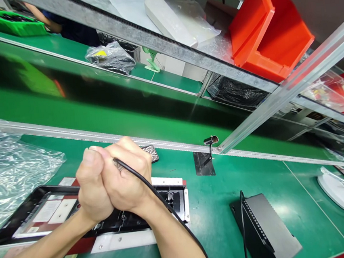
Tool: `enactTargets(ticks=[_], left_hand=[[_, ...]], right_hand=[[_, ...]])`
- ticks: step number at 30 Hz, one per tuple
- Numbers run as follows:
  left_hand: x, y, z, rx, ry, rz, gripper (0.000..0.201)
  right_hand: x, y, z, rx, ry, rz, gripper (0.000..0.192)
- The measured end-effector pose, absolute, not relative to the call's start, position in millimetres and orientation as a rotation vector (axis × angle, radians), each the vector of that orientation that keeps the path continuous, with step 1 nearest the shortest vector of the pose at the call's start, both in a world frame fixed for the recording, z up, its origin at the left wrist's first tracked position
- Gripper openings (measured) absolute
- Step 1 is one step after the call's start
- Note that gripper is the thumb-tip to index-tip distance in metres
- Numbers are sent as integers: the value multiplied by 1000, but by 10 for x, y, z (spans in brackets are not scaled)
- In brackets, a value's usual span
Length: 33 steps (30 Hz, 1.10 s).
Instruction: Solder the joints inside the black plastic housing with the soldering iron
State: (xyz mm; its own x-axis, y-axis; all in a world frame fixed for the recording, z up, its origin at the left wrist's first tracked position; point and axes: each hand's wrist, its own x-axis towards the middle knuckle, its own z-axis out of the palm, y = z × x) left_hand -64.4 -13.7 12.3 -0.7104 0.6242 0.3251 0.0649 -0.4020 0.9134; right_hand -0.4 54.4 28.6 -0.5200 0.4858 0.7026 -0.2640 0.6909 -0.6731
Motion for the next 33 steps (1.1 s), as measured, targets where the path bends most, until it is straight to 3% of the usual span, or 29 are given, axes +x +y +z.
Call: enactTargets(ticks=[11,33], left_hand=[[-632,-169,140,833,1424,2165,85],[-671,-124,45,1008,1443,2132,67]], right_hand=[[-14,534,256,-145,-1893,917,51],[-1,568,236,-86,-1871,900,51]])
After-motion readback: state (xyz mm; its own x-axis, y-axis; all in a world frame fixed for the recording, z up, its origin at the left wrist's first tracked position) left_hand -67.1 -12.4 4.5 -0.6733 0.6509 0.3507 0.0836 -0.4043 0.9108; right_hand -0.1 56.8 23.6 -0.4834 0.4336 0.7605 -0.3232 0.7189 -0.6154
